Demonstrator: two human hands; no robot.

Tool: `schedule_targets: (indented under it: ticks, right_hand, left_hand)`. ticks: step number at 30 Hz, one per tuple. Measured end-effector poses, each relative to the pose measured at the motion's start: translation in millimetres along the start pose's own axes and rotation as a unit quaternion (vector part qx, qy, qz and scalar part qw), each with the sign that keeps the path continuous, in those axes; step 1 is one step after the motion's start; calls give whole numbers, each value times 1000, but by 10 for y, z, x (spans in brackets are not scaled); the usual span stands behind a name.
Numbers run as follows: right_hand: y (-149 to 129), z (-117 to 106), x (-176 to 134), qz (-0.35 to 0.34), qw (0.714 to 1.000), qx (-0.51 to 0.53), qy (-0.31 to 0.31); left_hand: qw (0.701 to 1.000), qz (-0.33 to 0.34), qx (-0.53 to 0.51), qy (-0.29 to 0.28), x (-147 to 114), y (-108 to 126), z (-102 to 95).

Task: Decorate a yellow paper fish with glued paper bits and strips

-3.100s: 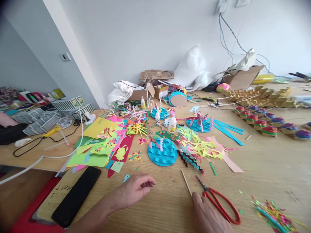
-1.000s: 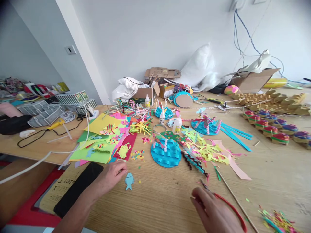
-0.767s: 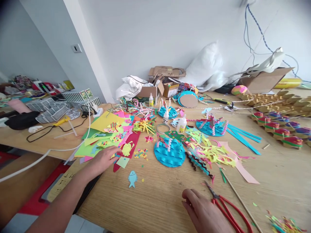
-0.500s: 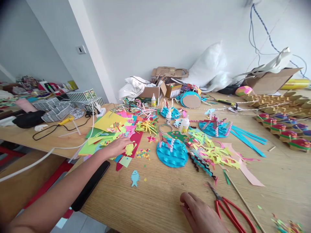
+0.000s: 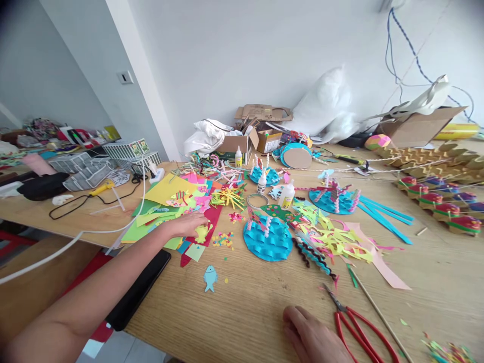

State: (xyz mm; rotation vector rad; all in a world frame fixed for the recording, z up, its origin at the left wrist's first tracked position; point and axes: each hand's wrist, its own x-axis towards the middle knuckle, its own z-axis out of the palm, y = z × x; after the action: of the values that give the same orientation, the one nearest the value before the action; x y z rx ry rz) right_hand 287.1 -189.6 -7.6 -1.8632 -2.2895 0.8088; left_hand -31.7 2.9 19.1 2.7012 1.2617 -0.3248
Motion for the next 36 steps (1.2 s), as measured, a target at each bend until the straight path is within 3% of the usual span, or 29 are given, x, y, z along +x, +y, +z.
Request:
schedule_targets:
  ticks: [14,22,26,29,32,36]
  right_hand:
    - [-5,11,-37,1,999,25,20]
    - [-15,30,-21,4,999,35,19]
    - [-15,25,-27,0,999,48,24]
    - [-62,-10,-18,-8,997,64,35]
    - [-148,-42,26,-22,992,106,67]
    - [-280,-30,138,-5,973,205,107]
  left_hand:
    - [1000,-10,-8,-10,6,-9,-16]
    - [997,-20,-72,10,-128,-16,-217]
    - [992,-40,-111,49,-247,35,-333]
    - [987,-36,-143,70,-349,234,-434]
    - [976,-22,-207,70,-430,592,-480]
    - [953,5,-295,69,-459,1134,-345]
